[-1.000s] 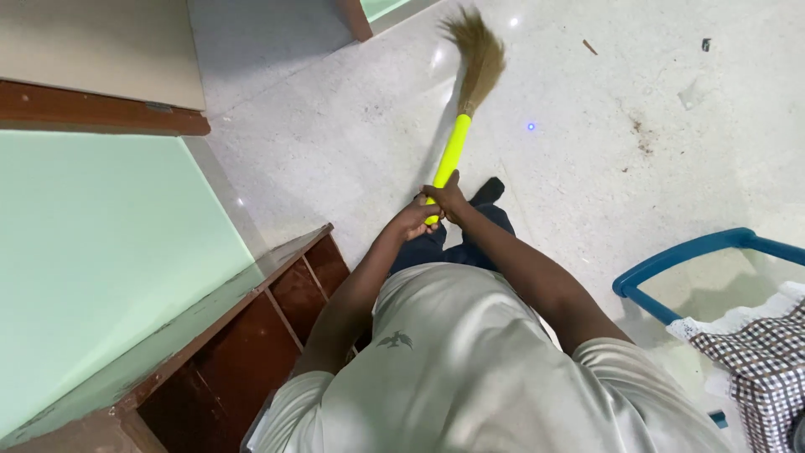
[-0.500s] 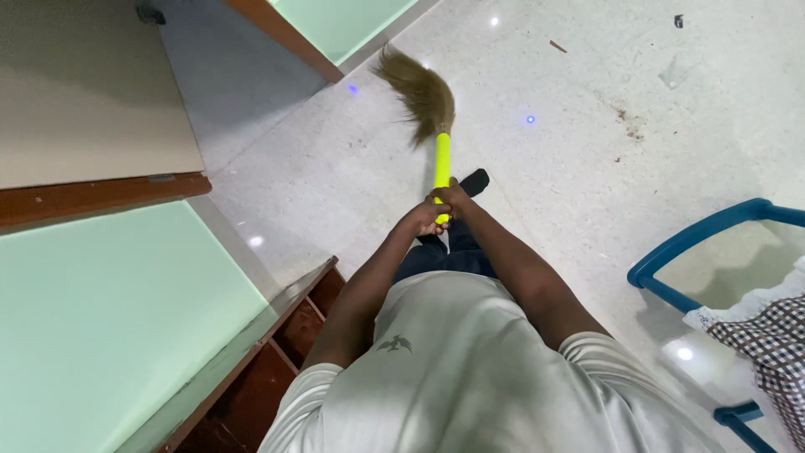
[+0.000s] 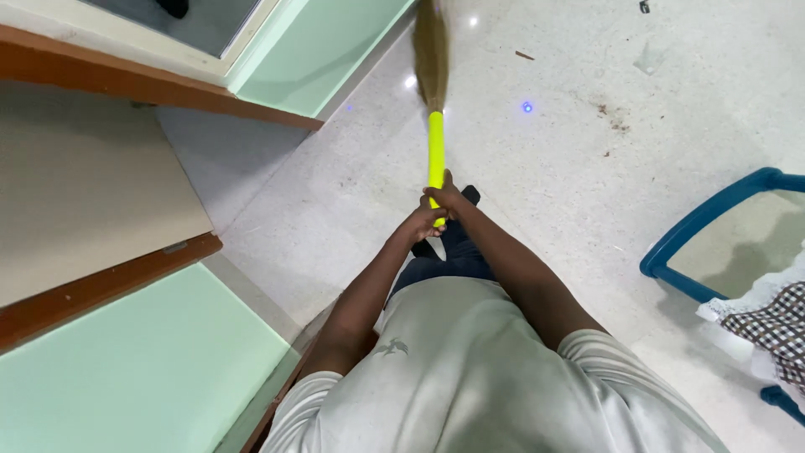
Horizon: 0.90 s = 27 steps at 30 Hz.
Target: The person sweeps the floor using a broom, moving debris across different areas of the room.
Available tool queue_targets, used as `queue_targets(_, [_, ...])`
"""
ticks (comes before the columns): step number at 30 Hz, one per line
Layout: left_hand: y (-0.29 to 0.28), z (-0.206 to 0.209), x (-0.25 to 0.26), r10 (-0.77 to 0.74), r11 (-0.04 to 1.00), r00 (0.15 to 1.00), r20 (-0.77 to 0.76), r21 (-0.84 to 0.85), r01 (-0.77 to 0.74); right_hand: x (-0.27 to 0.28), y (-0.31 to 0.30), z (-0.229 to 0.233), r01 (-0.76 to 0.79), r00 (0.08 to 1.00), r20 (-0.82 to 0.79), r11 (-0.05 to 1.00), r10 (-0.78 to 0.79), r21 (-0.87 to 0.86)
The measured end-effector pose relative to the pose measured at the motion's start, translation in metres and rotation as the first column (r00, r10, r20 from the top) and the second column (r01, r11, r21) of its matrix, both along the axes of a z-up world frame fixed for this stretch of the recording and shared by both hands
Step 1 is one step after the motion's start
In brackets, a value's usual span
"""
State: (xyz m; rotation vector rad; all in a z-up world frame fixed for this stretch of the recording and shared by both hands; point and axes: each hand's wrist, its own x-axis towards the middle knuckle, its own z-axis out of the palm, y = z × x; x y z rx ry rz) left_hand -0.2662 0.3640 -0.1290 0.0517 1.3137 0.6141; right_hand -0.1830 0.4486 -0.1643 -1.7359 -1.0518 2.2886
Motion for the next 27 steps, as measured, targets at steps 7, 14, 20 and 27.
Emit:
queue_targets(7, [0.058,-0.022,0.019,-0.131,0.99,0.963,0.236,-0.026,0.141,0.032,0.044,-0.007,0.162,0.976,0.166,0.979,-0.14,-0.127])
queue_targets(14, [0.071,0.001,0.034,-0.217,0.976,0.963,0.162,0.058,0.21,0.066,0.044,0.011,0.315,0.936,0.165,0.949,-0.31,-0.007])
queue_targets(20, [0.044,0.0,0.056,-0.18,0.984,0.946,0.27,0.059,0.17,0.083,0.032,0.023,0.132,0.987,0.089,0.991,-0.131,-0.004])
queue_targets(27, [0.067,-0.01,0.089,-0.208,0.95,0.881,0.425,-0.127,0.286,0.12,0.039,0.015,0.088,0.992,0.103,0.99,-0.077,-0.114])
